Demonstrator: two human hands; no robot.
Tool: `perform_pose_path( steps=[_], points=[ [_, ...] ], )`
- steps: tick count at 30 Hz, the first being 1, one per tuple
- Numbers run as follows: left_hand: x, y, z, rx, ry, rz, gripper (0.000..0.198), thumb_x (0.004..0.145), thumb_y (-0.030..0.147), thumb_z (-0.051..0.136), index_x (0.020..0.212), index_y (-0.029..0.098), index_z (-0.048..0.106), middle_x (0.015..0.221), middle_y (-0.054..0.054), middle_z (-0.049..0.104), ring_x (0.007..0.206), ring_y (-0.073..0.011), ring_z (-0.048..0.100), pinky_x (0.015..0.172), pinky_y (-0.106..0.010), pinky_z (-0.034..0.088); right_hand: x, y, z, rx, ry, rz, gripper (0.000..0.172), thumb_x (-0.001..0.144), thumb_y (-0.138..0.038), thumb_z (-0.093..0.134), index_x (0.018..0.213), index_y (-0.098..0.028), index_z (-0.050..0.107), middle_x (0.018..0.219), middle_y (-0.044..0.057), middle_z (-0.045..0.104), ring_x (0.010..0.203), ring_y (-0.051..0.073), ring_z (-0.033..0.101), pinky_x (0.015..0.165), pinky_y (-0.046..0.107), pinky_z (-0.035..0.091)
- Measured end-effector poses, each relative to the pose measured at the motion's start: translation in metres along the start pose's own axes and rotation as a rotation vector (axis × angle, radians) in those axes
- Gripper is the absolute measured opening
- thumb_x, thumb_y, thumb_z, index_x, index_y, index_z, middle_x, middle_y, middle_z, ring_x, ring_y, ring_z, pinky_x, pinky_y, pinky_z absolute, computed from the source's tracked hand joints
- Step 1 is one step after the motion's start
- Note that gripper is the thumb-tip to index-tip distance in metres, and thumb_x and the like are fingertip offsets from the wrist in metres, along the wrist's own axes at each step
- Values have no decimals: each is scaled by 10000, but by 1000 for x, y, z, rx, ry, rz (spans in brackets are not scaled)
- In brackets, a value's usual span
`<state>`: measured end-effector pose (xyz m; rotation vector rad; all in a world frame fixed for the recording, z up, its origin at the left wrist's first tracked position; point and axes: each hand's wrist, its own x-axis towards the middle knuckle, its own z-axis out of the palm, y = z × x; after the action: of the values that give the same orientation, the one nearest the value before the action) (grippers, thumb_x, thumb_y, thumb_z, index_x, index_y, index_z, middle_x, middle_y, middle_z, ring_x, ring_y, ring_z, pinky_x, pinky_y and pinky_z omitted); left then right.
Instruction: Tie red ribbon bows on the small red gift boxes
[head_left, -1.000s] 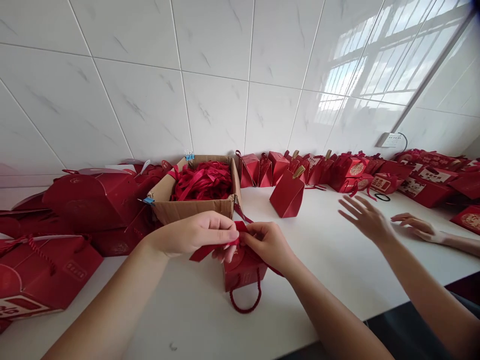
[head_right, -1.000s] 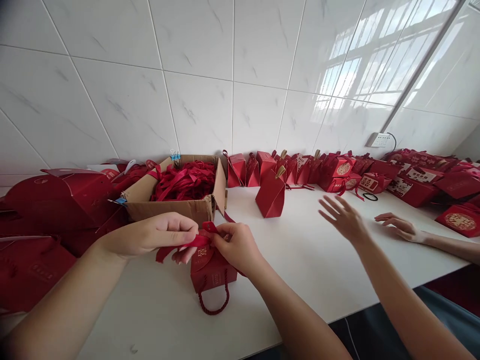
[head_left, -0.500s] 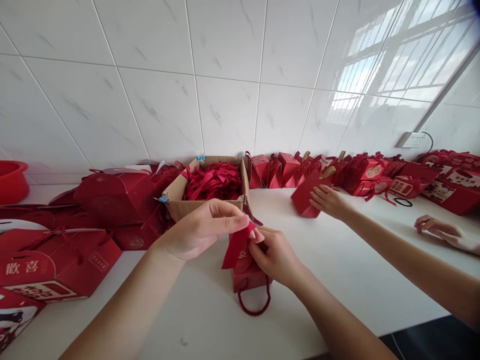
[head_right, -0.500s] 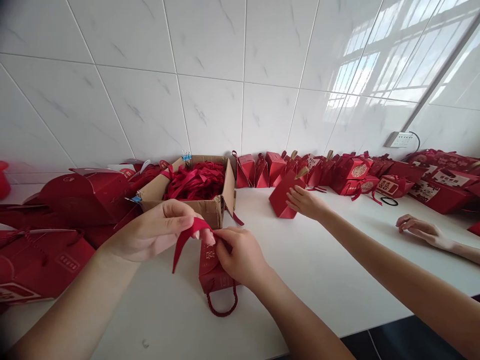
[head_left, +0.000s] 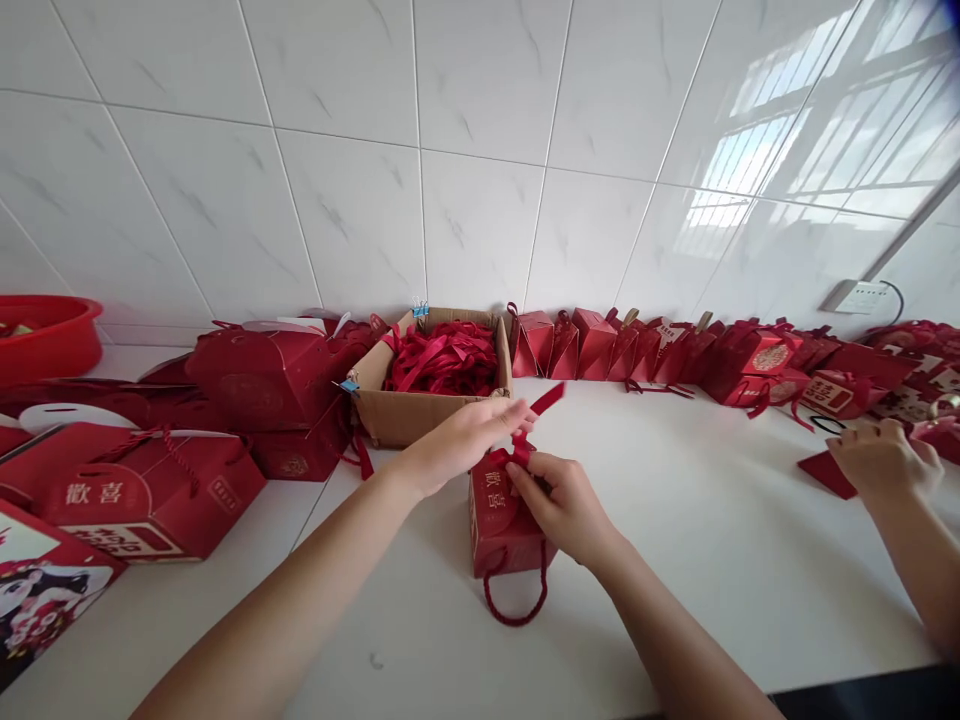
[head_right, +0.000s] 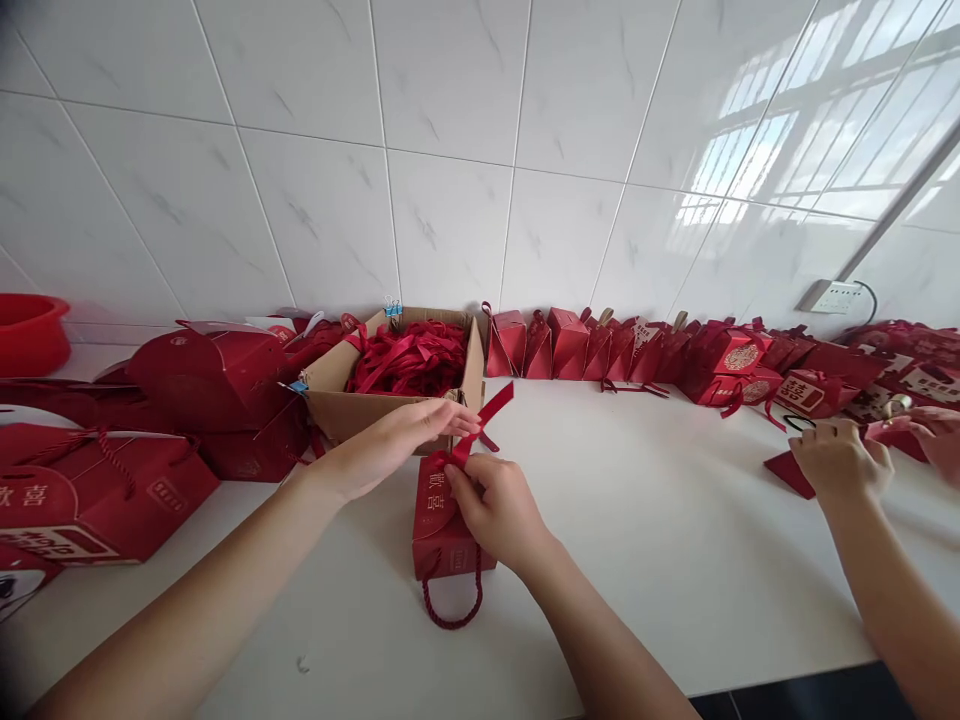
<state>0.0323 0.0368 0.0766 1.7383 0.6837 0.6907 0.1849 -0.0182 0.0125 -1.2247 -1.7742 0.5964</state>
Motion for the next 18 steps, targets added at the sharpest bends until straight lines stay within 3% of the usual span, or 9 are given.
perform_pose_path(
  steps=[3, 6, 8, 13, 18],
  points=[
    [0, -9, -7, 160, 112, -37, 419, 824, 570, 510, 980, 188, 583, 989, -53, 628, 981, -206, 563, 874, -334, 422, 1, 1, -1, 75, -24, 37, 323, 903, -340, 444, 633, -169, 490, 615, -3, 519, 573, 107, 411, 548, 230, 344],
    [-7, -13, -8, 341, 44, -23, 354, 741, 508, 648, 897, 198, 581, 923, -21, 639, 880, -194, 584, 769, -301, 448, 2, 3, -3, 120, -34, 48, 297, 898, -323, 448, 663, -161, 533, 622, -8, 498, 580, 105, 401, 536, 226, 332],
    [-11, -16, -5, 418, 53, 15, 276, 763, 456, 636, 827, 192, 586, 848, -6, 646, 812, -181, 592, 724, -285, 447, 2, 4, -4, 146, -44, 48, 274, 893, -315, 456, 697, -159, 566, 632, -8, 504, 583, 106, 410, 534, 224, 334],
    [-14, -27, 6, 391, 197, 122, 173, 833, 329, 564, 757, 177, 592, 784, 2, 652, 770, -154, 594, 709, -255, 447, 3, 4, -4, 256, 0, 86, 174, 863, -331, 528, 851, -166, 584, 703, 14, 619, 641, 137, 543, 578, 238, 398],
    [-20, -41, 12, 293, 191, 89, 181, 883, 343, 488, 826, 181, 547, 857, -16, 638, 822, -159, 588, 736, -269, 463, 3, 6, -1, 381, 32, 95, 153, 878, -346, 499, 885, -197, 468, 685, -1, 608, 589, 125, 530, 527, 225, 374]
  ],
)
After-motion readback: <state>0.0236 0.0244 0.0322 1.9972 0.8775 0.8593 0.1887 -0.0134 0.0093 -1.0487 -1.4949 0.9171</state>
